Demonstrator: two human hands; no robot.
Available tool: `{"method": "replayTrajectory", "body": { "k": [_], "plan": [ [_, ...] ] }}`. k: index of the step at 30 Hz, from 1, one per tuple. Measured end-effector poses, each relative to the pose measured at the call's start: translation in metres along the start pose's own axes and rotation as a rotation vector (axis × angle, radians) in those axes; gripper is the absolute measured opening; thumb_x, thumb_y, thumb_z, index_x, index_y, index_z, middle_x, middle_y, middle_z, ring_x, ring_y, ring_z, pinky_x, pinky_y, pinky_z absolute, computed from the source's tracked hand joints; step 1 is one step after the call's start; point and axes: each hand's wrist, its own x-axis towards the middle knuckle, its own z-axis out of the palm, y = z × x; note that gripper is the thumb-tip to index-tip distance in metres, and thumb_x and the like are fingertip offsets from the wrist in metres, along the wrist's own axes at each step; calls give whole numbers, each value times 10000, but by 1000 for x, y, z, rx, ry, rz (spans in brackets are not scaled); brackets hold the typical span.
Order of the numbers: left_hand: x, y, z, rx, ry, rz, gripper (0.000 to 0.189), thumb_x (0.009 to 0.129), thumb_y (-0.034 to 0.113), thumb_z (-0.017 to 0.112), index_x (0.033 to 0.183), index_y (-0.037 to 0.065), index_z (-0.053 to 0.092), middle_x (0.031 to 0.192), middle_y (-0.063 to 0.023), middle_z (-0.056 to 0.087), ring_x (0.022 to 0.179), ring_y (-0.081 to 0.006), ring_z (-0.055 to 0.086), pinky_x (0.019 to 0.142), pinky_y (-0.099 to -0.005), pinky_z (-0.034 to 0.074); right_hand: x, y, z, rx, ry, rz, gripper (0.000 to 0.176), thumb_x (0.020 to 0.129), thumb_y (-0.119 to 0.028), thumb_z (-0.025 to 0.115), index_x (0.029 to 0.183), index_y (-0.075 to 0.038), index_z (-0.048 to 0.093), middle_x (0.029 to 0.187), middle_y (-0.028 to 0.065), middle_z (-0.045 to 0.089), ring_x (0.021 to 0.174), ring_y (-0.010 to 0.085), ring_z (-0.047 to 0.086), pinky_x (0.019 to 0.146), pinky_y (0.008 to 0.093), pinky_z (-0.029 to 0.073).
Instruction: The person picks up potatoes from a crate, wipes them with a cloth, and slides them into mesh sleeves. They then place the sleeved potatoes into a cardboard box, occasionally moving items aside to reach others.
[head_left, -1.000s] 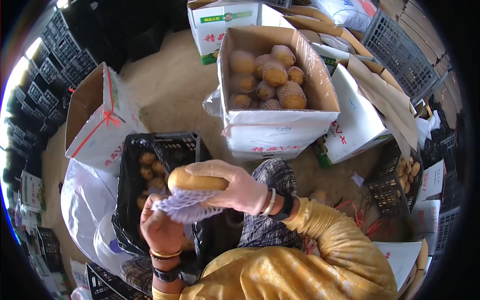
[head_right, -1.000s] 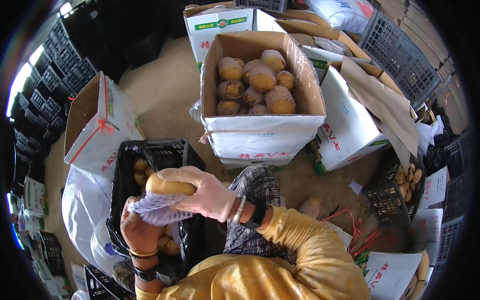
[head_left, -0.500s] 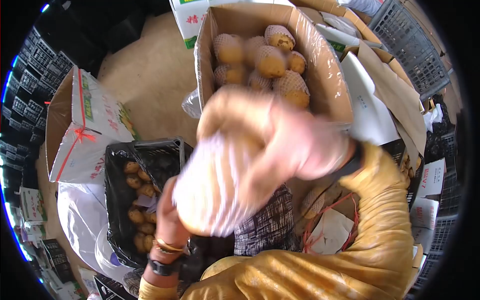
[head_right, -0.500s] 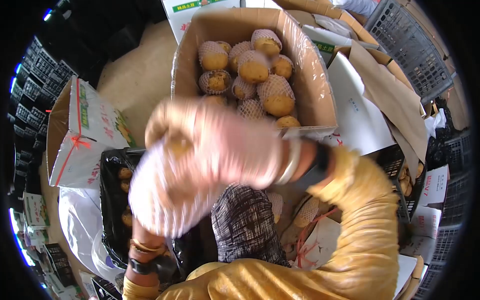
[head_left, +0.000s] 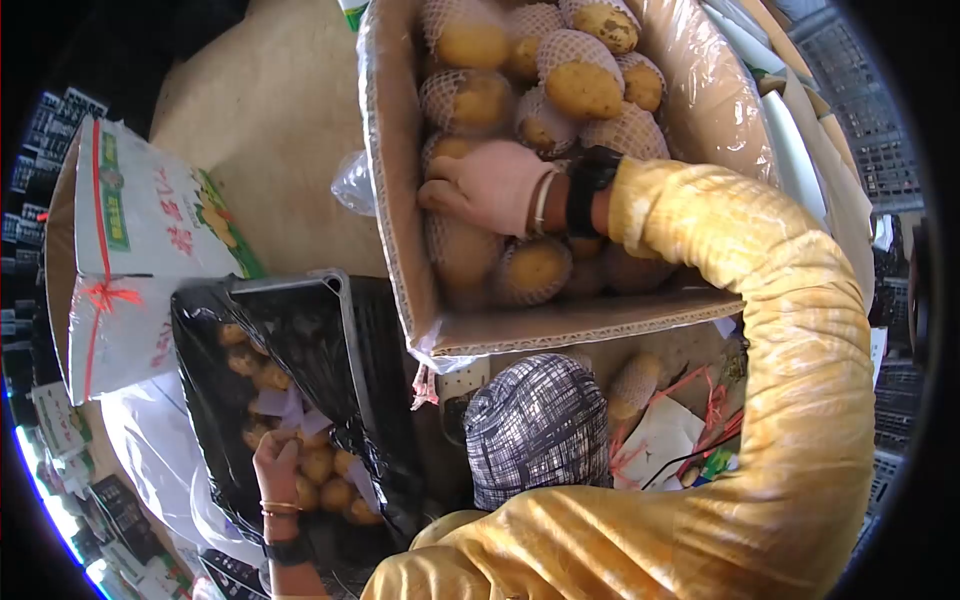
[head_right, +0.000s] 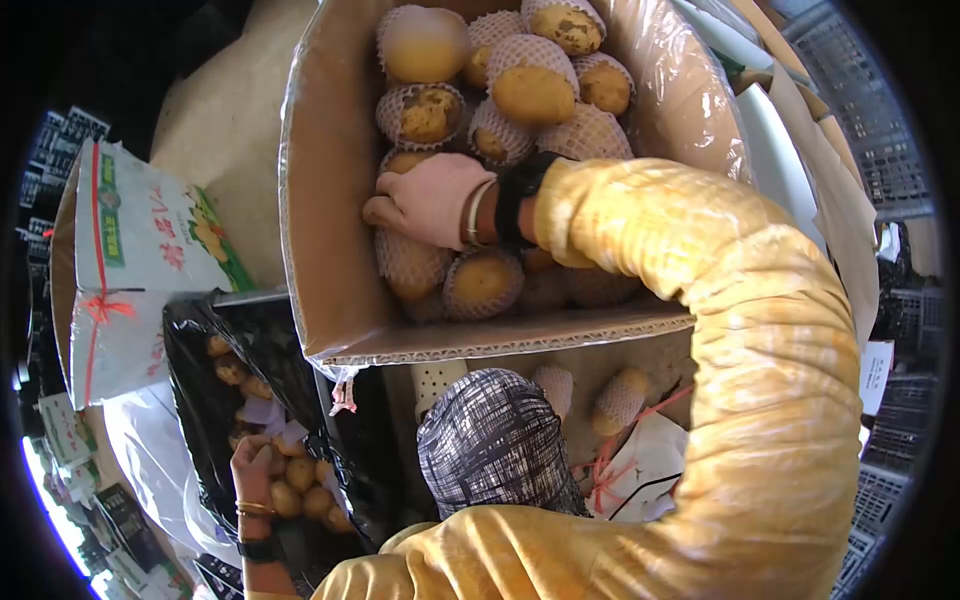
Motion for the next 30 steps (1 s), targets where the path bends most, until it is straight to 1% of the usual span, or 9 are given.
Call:
{"method": "replayTrajectory", "body": {
  "k": [5, 7, 11, 14, 18, 21, 25, 27, 30],
  "plan": [
    [27, -66, -6, 906, 38, 388, 188, 778, 29, 611, 963, 26, 643, 908, -91, 683, 747, -255, 659, 700, -348, 543, 11, -12, -18, -464, 49, 58, 377, 918, -451, 481, 1015, -138, 667, 928, 90, 666, 829, 265, 680, 696, 431, 540],
    [34, -102, -3, 1563, -661, 324, 367, 775, 198, 695, 1081, 23, 595, 1012, -156, 666, 960, -337, 649, 821, -415, 532, 18, -19, -44, -553, 154, 10, 382, 885, -442, 521, 953, -109, 695, 891, 85, 693, 811, 243, 688, 696, 430, 544],
    [41, -215, 6, 1176, -547, 767, 579, 766, 267, 713, 1234, 8, 493, 1115, -190, 638, 1043, -358, 622, 887, -425, 510, 13, -25, -115, -292, 391, 277, 386, 806, -436, 592, 919, -88, 714, 922, 126, 711, 798, 285, 691, 701, 421, 543],
    [-8, -103, 34, 1062, -549, 23, 611, 780, 320, 698, 1264, 15, 482, 1164, -206, 622, 1051, -369, 617, 898, -432, 499, -55, -77, -157, -120, 782, 148, 213, 833, -222, 652, 903, -24, 686, 801, 85, 701, 698, 219, 668, 640, 352, 520],
    [-36, -79, 25, 1160, -707, 380, 420, 789, 339, 647, 1092, 47, 650, 1067, -194, 658, 949, -349, 643, 822, -428, 515, -122, -140, -156, 41, 756, -45, 198, 933, -11, 515, 1071, 54, 642, 1071, 88, 660, 937, 141, 647, 819, 253, 514],
    [8, -185, 19, 1085, -307, 697, 272, 788, 268, 612, 981, 81, 655, 953, -168, 663, 851, -322, 643, 731, -416, 514, -145, -193, -110, 319, 650, -31, 199, 930, -34, 541, 1076, 69, 630, 990, 101, 651, 856, 150, 636, 772, 248, 498],
    [-24, -54, -52, 603, 445, 898, 276, 717, 165, 705, 942, 14, 654, 811, -137, 670, 671, -293, 644, 585, -367, 511, -133, -254, -50, 654, 424, -64, 180, 878, 3, 572, 1036, 53, 643, 887, 75, 651, 759, 120, 613, 713, 232, 489],
    [-67, -3, -81, -63, 316, 417, 315, 748, 188, 738, 988, -3, 668, 765, -66, 675, 551, -152, 609, 507, -282, 480, -107, -283, -23, 725, 256, -157, 151, 805, 44, 653, 950, 6, 672, 876, 47, 663, 765, 91, 623, 668, 211, 501],
    [-93, 9, -123, -133, 599, 519, 320, 790, 205, 732, 1024, -5, 676, 708, -17, 654, 492, -63, 550, 464, -211, 437, -61, -334, 18, 548, -168, -159, 218, 822, -190, 654, 990, -53, 672, 667, 71, 657, 523, 161, 631, 561, 281, 504]
  ]
}}
